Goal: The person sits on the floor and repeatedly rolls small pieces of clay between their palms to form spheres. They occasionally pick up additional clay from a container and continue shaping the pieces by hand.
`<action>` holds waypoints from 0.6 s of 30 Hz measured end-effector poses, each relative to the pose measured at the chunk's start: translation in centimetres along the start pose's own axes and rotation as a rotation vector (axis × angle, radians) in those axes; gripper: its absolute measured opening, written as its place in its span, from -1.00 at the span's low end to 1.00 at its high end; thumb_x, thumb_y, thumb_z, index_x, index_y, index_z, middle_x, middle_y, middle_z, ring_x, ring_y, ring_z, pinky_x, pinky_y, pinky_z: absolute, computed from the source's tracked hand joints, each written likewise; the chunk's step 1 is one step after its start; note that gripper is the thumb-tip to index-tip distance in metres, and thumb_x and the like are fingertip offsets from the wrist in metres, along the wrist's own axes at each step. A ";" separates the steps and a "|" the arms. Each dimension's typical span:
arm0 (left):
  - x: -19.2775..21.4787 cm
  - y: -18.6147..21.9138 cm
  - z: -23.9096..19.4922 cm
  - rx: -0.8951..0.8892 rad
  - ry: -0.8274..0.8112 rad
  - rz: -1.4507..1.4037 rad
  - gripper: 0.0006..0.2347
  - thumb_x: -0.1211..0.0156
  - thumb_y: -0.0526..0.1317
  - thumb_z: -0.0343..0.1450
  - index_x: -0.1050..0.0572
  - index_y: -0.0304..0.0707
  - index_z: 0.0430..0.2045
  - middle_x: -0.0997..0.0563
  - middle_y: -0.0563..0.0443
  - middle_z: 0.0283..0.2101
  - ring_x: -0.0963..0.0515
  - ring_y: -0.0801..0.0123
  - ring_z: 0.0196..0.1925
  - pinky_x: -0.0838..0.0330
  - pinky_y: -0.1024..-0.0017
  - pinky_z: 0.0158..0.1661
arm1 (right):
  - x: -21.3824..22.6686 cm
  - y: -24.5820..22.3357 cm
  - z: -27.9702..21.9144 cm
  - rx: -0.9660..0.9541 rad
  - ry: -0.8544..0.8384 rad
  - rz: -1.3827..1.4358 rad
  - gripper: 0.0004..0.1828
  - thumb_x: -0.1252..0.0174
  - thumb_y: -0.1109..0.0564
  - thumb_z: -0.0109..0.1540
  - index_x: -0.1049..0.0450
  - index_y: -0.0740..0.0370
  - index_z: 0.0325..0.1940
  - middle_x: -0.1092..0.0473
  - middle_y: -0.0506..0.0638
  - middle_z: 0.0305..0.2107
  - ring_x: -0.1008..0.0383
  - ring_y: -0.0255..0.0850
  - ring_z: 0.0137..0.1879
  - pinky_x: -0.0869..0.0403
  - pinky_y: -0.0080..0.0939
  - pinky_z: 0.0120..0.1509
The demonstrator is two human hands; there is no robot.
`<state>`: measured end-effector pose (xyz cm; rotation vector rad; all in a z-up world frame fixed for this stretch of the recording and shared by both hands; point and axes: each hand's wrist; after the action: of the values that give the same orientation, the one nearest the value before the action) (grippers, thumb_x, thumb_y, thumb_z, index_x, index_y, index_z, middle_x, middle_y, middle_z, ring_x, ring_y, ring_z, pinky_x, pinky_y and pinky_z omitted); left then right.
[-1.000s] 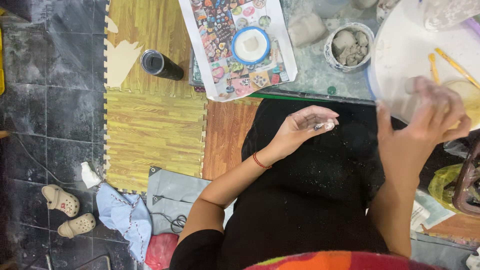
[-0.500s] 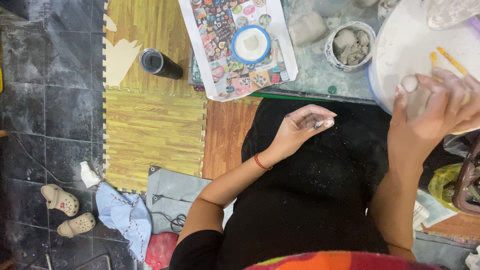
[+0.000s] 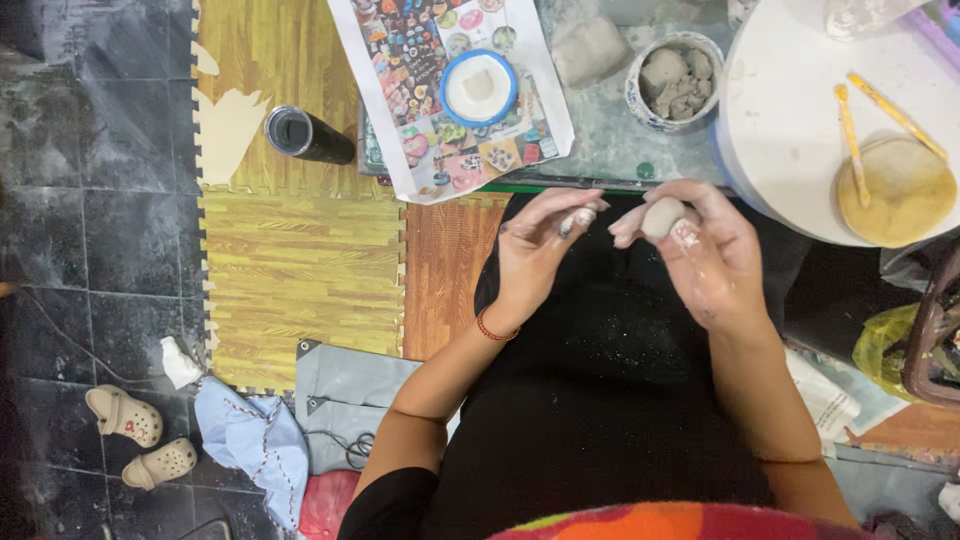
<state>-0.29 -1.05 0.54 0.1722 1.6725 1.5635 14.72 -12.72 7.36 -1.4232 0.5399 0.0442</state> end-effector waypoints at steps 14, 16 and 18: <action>0.0 1.8 -0.8 -0.318 -0.136 0.087 -0.84 -0.28 -0.43 0.47 -0.59 -0.36 -0.10 -0.57 -0.07 -0.07 -0.57 0.33 -0.06 -0.54 0.48 -0.07 | -1.7 2.4 -1.5 0.099 0.139 0.017 -0.63 -0.13 0.04 0.45 -0.18 0.26 0.18 -0.38 0.07 -0.31 -0.41 -0.24 -0.23 -0.49 -0.17 -0.13; -0.3 1.4 -0.9 -0.274 -0.094 0.007 -0.84 -0.29 -0.42 0.47 -0.59 -0.36 -0.09 -0.54 -0.05 -0.07 -0.58 0.33 -0.04 -0.55 0.49 -0.08 | -2.0 2.3 -1.6 0.146 0.175 -0.097 -0.61 -0.17 0.09 0.43 -0.17 0.26 0.19 -0.41 0.09 -0.27 -0.43 -0.25 -0.23 -0.52 -0.19 -0.12; -0.3 1.2 -0.9 -0.274 -0.090 -0.004 -0.84 -0.28 -0.41 0.48 -0.60 -0.37 -0.08 -0.53 -0.06 -0.06 -0.57 0.36 -0.07 -0.53 0.49 -0.07 | -2.3 2.8 -2.0 0.215 0.217 -0.199 -0.64 -0.18 0.16 0.44 -0.19 0.27 0.20 -0.43 0.08 -0.28 -0.48 -0.28 -0.27 -0.55 -0.26 -0.12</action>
<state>-1.17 -1.67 1.58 0.0950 1.3726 1.7370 11.10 -13.48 5.50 -1.2715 0.5606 -0.3214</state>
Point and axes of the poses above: each hand's wrist, its own z-axis towards the middle knuckle, its own x-axis out of the back of the hand, y = z × x
